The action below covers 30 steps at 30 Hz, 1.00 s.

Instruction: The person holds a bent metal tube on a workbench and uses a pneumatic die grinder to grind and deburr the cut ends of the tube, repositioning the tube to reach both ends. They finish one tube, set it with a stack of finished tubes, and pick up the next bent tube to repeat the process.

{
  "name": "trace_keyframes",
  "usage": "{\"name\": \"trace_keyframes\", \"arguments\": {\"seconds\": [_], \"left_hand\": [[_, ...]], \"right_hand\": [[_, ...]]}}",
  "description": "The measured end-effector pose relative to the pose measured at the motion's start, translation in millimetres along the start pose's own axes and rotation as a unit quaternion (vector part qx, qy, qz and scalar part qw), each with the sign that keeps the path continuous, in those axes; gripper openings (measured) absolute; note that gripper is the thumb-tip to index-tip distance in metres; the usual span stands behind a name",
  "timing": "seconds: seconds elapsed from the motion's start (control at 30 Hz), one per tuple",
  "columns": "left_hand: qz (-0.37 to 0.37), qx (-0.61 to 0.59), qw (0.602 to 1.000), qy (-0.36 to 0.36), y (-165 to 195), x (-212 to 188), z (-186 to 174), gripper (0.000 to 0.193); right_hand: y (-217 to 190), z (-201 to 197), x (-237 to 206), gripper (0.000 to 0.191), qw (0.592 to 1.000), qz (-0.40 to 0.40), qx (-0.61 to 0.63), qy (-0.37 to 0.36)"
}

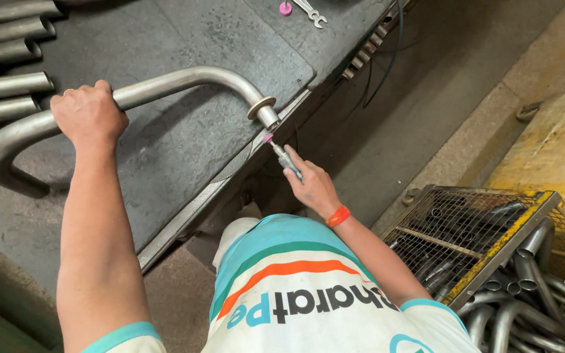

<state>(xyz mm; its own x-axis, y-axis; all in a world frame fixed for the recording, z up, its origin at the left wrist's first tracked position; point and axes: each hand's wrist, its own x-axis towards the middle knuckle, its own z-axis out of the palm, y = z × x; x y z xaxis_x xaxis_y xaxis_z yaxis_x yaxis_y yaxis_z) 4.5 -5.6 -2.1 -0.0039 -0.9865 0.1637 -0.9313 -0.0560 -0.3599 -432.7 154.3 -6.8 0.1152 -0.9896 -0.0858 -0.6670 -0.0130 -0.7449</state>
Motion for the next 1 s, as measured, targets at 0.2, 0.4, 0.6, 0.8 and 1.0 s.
{"name": "trace_keyframes", "arguments": {"seconds": [0.2, 0.4, 0.6, 0.8, 1.0], "left_hand": [[-0.007, 0.009, 0.999, -0.034, 2.2, 5.3, -1.4, 0.009], [-0.006, 0.006, 0.999, -0.039, 2.3, 6.8, -3.1, 0.012], [0.000, 0.015, 0.999, -0.034, 1.3, 8.3, 0.4, 0.013], [0.002, 0.017, 0.999, -0.031, 0.5, 8.6, 2.7, 0.010], [0.002, 0.008, 0.999, -0.032, 0.7, 9.1, 1.1, 0.015]], "right_hand": [[-2.7, 2.3, 4.3, 0.055, 0.998, -0.043, -0.048, 0.006], [-1.1, 2.2, 14.9, 0.056, 0.999, -0.038, -0.005, 0.029], [17.3, 5.9, 20.2, 0.052, 0.988, -0.055, 0.113, 0.088], [37.9, 17.6, 31.8, 0.053, 0.965, 0.128, 0.227, 0.041], [26.6, 27.0, 27.2, 0.052, 0.980, 0.130, 0.147, -0.025]]}}
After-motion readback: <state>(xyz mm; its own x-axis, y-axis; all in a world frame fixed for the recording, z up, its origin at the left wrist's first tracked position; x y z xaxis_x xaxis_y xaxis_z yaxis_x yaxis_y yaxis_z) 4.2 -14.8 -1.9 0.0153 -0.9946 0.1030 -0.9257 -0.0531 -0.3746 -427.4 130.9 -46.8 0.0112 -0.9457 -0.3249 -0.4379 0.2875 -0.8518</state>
